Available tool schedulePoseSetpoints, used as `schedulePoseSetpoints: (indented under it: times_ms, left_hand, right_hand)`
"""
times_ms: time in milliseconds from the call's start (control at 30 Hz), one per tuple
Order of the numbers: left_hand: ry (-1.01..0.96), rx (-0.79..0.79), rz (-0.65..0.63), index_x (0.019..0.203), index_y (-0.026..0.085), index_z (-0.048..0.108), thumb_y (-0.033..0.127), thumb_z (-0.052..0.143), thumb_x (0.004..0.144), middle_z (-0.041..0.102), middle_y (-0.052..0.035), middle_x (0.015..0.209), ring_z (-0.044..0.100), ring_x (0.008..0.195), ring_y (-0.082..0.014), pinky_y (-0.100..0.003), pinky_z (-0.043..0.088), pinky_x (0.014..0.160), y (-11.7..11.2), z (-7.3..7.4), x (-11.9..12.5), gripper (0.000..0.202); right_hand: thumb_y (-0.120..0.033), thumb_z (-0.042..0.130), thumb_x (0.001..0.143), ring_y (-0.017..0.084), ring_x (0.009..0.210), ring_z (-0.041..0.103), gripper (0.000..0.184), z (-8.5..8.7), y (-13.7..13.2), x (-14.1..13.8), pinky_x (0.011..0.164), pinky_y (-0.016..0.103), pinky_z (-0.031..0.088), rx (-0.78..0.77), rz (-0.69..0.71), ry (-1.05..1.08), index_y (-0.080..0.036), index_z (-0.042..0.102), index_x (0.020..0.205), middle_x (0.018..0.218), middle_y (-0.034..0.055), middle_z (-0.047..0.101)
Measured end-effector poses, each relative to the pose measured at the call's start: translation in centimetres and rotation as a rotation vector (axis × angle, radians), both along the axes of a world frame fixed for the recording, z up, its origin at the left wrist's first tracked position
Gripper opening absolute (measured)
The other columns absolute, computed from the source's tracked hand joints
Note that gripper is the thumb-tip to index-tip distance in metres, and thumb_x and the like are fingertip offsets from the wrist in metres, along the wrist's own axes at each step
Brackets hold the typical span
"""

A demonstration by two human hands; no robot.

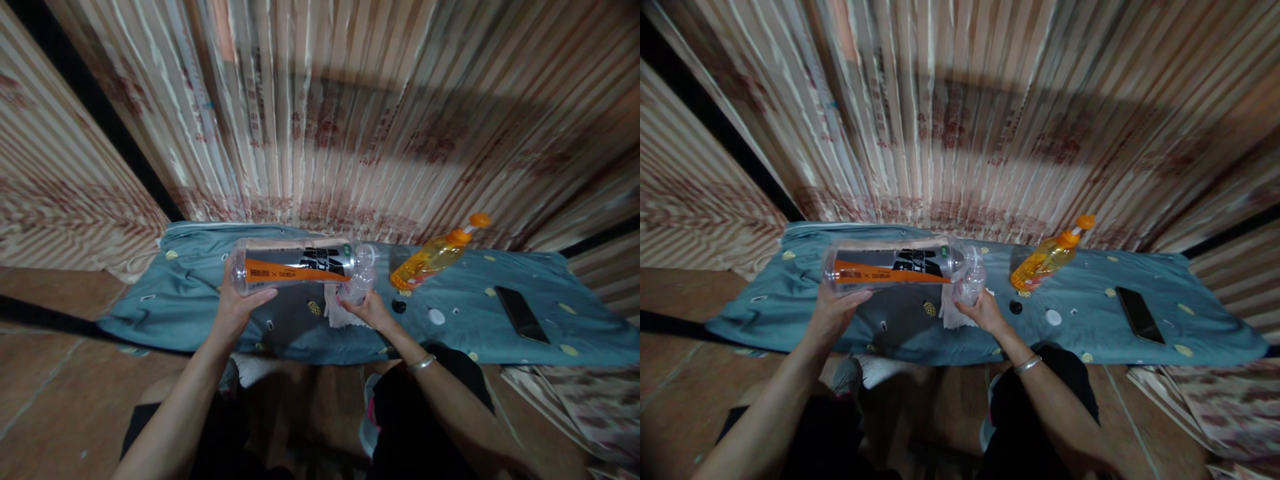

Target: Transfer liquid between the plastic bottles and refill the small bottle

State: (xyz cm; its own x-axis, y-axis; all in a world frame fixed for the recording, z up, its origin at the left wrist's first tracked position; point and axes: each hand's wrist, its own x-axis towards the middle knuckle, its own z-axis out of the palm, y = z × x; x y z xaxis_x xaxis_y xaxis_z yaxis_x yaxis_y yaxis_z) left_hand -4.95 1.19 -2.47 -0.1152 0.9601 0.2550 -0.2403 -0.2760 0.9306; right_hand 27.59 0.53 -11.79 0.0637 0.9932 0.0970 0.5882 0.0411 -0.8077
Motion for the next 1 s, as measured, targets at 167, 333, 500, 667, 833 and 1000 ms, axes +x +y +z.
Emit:
schedulePoseSetpoints:
  times_ms: [167,333,500,667,833,1000]
  left_hand:
    - [-0.089,-0.093,-0.001,0.130,0.027,0.062,0.021,0.102,0.046,0.071,-0.0048,0.124,0.072,0.111,-0.0265,-0.039,0.066,0.090,-0.5,0.5,0.3,0.093]
    - [-0.087,-0.107,-0.014,0.134,0.026,0.060,0.020,0.101,0.048,0.070,-0.0063,0.128,0.072,0.106,-0.0247,-0.036,0.066,0.086,-0.7,0.5,0.3,0.095]
    - [-0.082,-0.079,-0.042,0.132,0.026,0.061,0.022,0.101,0.050,0.072,-0.0049,0.121,0.073,0.109,-0.0270,-0.038,0.065,0.089,-0.4,0.7,0.3,0.092]
    - [-0.084,-0.125,-0.069,0.130,0.028,0.062,0.023,0.102,0.048,0.073,-0.0046,0.121,0.074,0.104,-0.0276,-0.040,0.067,0.085,-0.4,1.5,0.0,0.091]
    - [-0.038,-0.146,-0.078,0.133,0.030,0.061,0.020,0.100,0.052,0.075,-0.0036,0.113,0.074,0.092,-0.0241,-0.034,0.066,0.071,-0.3,1.1,-0.5,0.091]
    - [-0.040,-0.110,-0.080,0.128,0.026,0.064,0.023,0.101,0.051,0.073,-0.0015,0.093,0.068,0.068,-0.0191,-0.028,0.055,0.050,-0.5,1.1,-0.1,0.086]
  right_hand:
    - [-0.048,0.084,0.072,0.033,0.090,0.080,0.041,-0.3,0.0,0.1,0.085,0.046,0.065,-0.041,-0.016,-0.002,-0.020,0.077,0.102,0.094,0.0082,0.084]
    - [-0.048,0.083,0.070,0.034,0.091,0.079,0.042,0.1,-0.1,-0.2,0.088,0.050,0.064,-0.043,-0.036,0.001,-0.019,0.076,0.100,0.094,0.0087,0.083]
    - [-0.042,0.085,0.069,0.034,0.090,0.079,0.041,0.8,-0.1,-0.5,0.089,0.049,0.065,-0.043,-0.035,0.019,-0.021,0.076,0.102,0.095,0.0083,0.083]
    - [-0.039,0.086,0.067,0.035,0.088,0.079,0.038,0.9,-0.1,-0.4,0.085,0.049,0.066,-0.009,-0.026,0.032,-0.022,0.076,0.099,0.093,0.0075,0.083]
    - [-0.039,0.084,0.069,0.034,0.089,0.080,0.040,0.5,-0.2,-0.4,0.085,0.048,0.066,0.003,-0.025,0.023,-0.021,0.075,0.103,0.095,0.0075,0.084]
    - [-0.044,0.083,0.071,0.033,0.088,0.080,0.038,0.3,-0.2,-0.3,0.083,0.046,0.065,-0.022,-0.010,-0.006,-0.020,0.076,0.100,0.093,0.0087,0.084]
